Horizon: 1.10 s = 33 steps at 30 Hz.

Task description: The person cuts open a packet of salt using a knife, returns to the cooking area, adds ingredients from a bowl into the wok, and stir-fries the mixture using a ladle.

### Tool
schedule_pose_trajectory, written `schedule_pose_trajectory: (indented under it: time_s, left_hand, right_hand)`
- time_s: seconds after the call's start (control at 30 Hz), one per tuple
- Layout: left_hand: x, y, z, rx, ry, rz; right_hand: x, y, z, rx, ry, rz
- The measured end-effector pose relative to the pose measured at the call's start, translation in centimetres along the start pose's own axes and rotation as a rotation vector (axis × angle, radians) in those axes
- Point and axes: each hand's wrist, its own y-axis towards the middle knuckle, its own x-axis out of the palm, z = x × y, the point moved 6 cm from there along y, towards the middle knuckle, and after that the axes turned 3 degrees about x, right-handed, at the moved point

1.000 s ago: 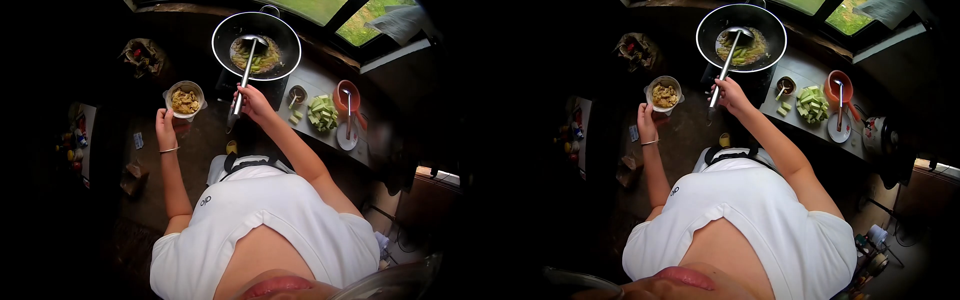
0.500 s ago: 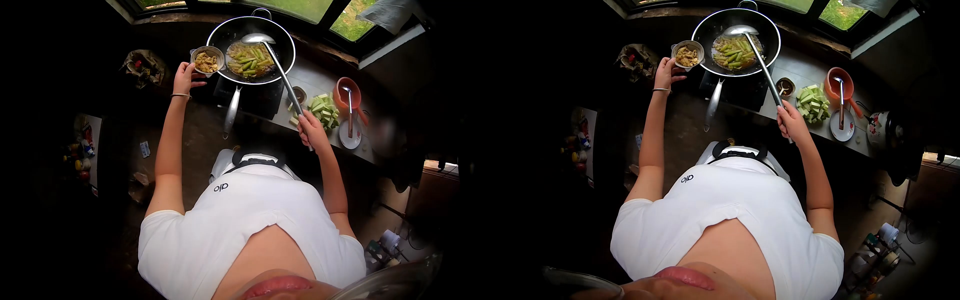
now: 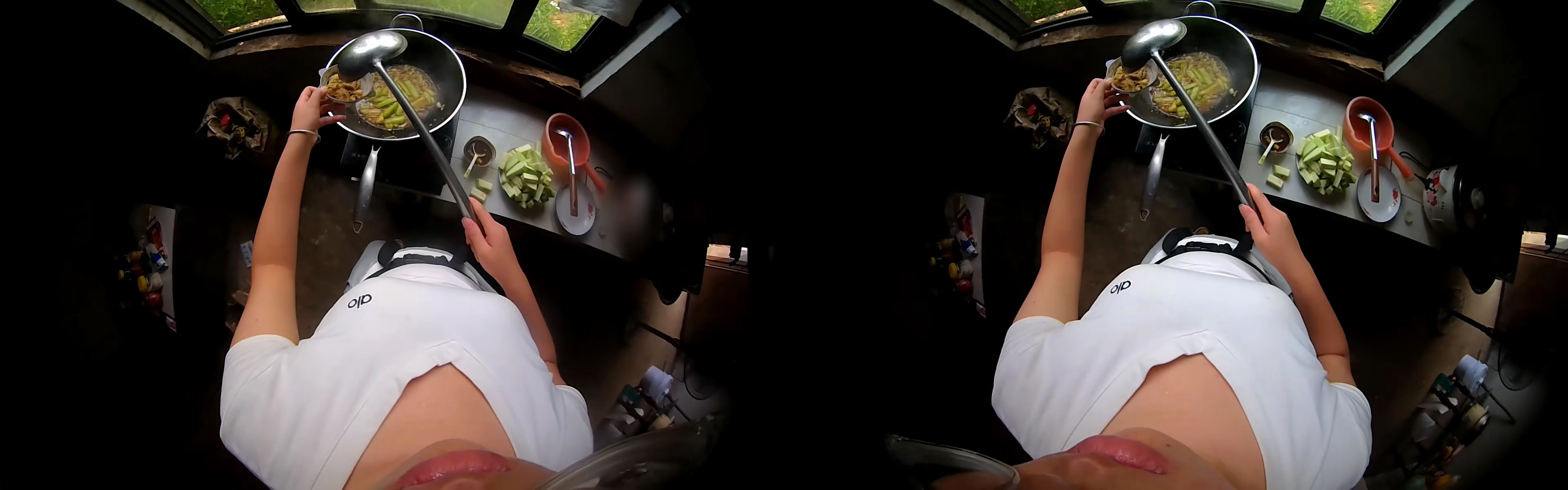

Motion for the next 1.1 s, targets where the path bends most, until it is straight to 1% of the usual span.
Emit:
schedule_pose_trajectory:
  time_s: [0.07, 0.17, 0.3, 0.37, 0.4, 0.47, 0.5, 0.57, 0.6, 0.67, 0.7, 0.83, 0.87, 0.93, 1.03, 1.1]
  left_hand:
    - [0.4, -0.1, 0.2, 0.003, 0.0, -0.003]
    - [0.7, -0.2, 0.6, 0.002, -0.006, -0.003]
    - [0.9, -0.4, 0.8, -0.006, -0.003, 0.014]
    - [0.8, -0.4, 0.5, -0.01, -0.002, 0.022]
    - [0.7, -0.2, 0.5, -0.01, 0.002, 0.021]
    - [0.7, -0.4, 0.4, -0.015, -0.005, 0.03]
    - [0.7, -0.4, 0.4, -0.018, -0.01, 0.035]
    - [0.6, -0.2, 0.3, -0.022, 0.004, 0.033]
    - [0.6, 0.1, 0.4, -0.02, 0.018, 0.027]
    - [0.2, 0.7, -0.2, -0.019, 0.048, 0.03]
    - [0.2, 1.3, -0.3, -0.014, 0.078, 0.026]
    - [0.4, 2.8, -0.8, -0.041, 0.185, 0.011]
    - [0.4, 3.3, -0.9, -0.042, 0.187, 0.012]
    - [0.7, 3.6, -0.8, -0.015, 0.24, -0.008]
    - [0.9, 4.0, 0.1, 0.032, 0.329, -0.01]
    - [0.8, 4.6, 0.7, 0.089, 0.409, -0.021]
  right_hand:
    - [0.3, 0.3, 0.2, 0.005, -0.035, 0.003]
    - [0.5, 0.8, 0.6, -0.056, -0.137, 0.022]
    - [0.7, 1.0, 1.2, -0.074, -0.138, 0.009]
    - [0.5, 1.0, 0.9, -0.147, -0.212, 0.037]
    - [0.4, 1.2, 0.9, -0.147, -0.212, 0.037]
    - [-0.1, 1.1, 0.6, -0.253, -0.373, 0.114]
    - [-0.1, 1.3, 0.9, -0.253, -0.373, 0.114]
    - [-0.5, 1.2, 0.9, -0.372, -0.577, 0.195]
    - [-0.7, 1.4, 1.0, -0.372, -0.577, 0.195]
    - [-0.7, 1.3, 0.7, -0.394, -0.699, 0.221]
    - [-0.8, 1.3, 0.8, -0.311, -0.649, 0.186]
    - [-1.0, 1.4, 1.5, -0.299, -0.721, 0.205]
    - [-1.1, 1.4, 1.6, -0.333, -0.767, 0.245]
    - [-1.1, 1.2, 2.0, -0.366, -0.81, 0.285]
    - [-1.3, 0.9, 2.7, -0.322, -0.822, 0.327]
    - [-1.7, 1.0, 3.1, -0.311, -0.578, 0.314]
